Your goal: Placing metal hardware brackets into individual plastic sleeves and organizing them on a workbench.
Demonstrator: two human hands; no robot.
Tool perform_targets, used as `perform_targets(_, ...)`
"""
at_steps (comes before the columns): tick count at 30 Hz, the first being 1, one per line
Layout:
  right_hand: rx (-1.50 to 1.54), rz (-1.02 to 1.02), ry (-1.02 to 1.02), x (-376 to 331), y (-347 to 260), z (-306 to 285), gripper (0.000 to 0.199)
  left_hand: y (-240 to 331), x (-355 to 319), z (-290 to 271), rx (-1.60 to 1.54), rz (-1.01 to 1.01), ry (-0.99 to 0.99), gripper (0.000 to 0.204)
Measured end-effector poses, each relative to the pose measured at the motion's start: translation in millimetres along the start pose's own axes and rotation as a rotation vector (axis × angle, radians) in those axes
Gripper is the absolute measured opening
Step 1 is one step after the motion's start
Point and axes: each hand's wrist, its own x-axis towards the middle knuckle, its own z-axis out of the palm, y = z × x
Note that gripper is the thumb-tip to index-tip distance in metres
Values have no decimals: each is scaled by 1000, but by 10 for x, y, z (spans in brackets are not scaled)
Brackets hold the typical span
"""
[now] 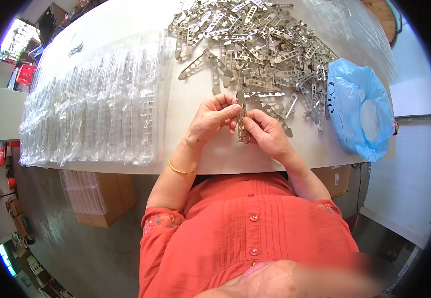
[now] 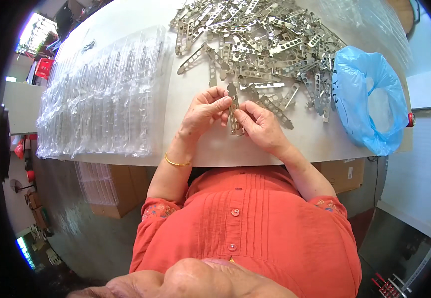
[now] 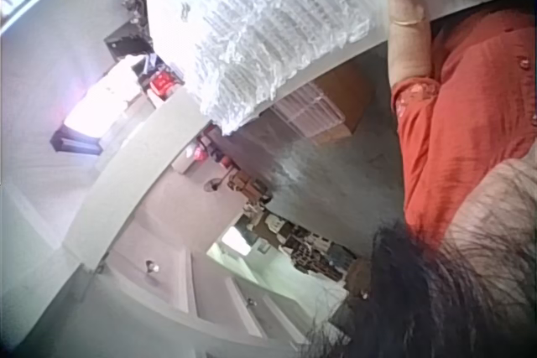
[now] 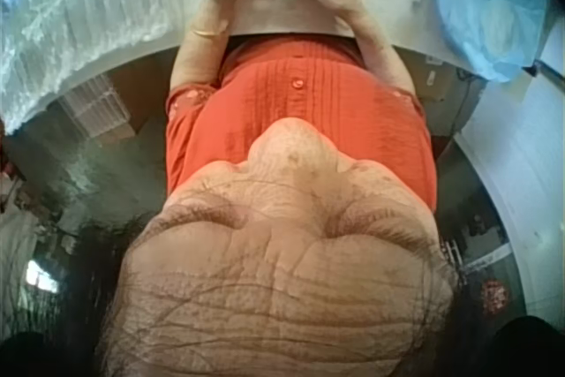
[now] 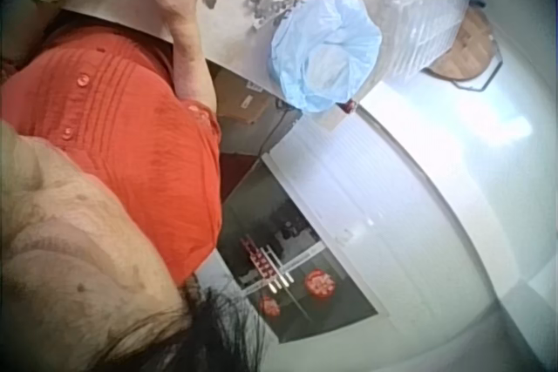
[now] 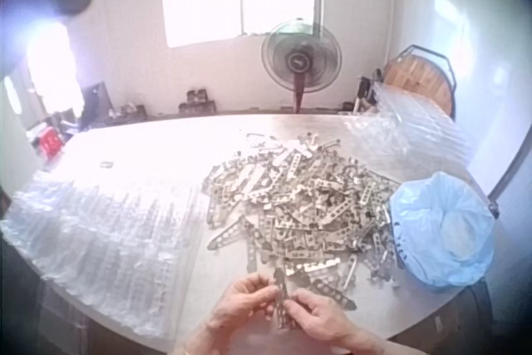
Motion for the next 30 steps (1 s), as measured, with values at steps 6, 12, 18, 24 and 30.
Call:
perform_targets(6, -28, -6, -71, -31, -98, 5, 21, 0, -8, -11, 69, 7, 10, 12)
perform_targets(12, 8, 44, -98, -17, -80, -12, 20, 0, -18, 4, 45, 23, -13, 11)
perform_targets(18, 126, 31, -101, -28, -69, 53, 22, 8, -21, 1, 67, -15, -49, 13)
perform_targets(24, -7, -27, -88, -22, -60, 39, 23, 17, -26, 33, 152, 30, -36, 15)
perform_targets(30, 0, -18, 70, -23, -122, 1, 20, 52, -49, 70, 272, 5, 5, 16)
